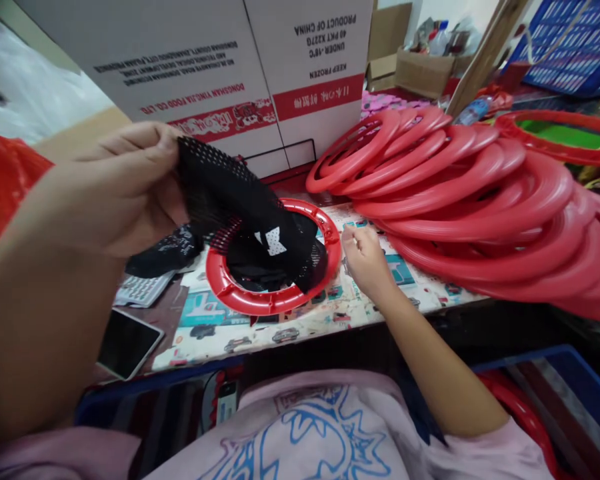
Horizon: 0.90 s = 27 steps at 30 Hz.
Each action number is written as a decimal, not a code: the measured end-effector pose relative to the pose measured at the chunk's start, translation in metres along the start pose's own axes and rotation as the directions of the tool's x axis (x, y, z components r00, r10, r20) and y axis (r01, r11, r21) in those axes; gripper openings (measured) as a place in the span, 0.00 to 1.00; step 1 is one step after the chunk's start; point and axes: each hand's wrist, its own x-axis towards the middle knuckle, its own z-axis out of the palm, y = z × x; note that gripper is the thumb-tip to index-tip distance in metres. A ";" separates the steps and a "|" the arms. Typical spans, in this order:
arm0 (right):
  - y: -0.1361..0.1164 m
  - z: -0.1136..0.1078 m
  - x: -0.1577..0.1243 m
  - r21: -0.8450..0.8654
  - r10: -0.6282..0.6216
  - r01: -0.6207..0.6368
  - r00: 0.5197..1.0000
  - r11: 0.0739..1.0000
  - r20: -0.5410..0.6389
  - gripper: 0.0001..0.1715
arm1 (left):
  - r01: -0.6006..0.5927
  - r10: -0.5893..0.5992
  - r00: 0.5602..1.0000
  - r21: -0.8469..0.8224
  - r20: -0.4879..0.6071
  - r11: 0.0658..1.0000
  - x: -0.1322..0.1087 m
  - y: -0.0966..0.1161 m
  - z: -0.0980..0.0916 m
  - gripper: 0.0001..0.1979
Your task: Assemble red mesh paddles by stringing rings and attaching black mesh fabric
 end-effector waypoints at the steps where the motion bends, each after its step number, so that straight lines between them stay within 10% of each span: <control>1: -0.009 -0.003 -0.005 0.025 -0.024 0.023 0.999 0.999 0.028 0.34 | 0.043 -0.043 0.999 -0.012 0.006 0.999 -0.001 -0.003 0.003 0.09; 8: -0.080 0.031 -0.045 0.157 -0.114 0.062 0.928 0.986 0.354 0.54 | 0.220 -0.220 0.974 -0.007 -0.051 0.975 -0.011 -0.022 0.029 0.05; 13: -0.068 0.055 -0.037 0.336 -0.038 -0.065 0.956 0.940 0.291 0.47 | 0.415 -0.399 0.877 -0.003 0.268 0.910 -0.025 -0.019 0.018 0.16; 18: -0.062 0.040 -0.039 0.374 0.069 -0.470 0.690 0.800 0.720 0.26 | 0.489 -0.476 0.782 0.077 0.402 0.869 -0.042 -0.019 -0.009 0.26; 23: -0.059 0.021 -0.053 0.326 0.036 -0.260 0.828 0.909 0.560 0.22 | 0.228 -0.432 0.803 0.457 0.411 0.859 -0.073 -0.051 -0.020 0.14; 27: -0.055 0.012 -0.060 0.159 -0.048 -0.080 0.739 0.984 0.672 0.23 | -0.197 -0.261 0.828 0.694 0.497 0.693 -0.090 -0.090 -0.015 0.10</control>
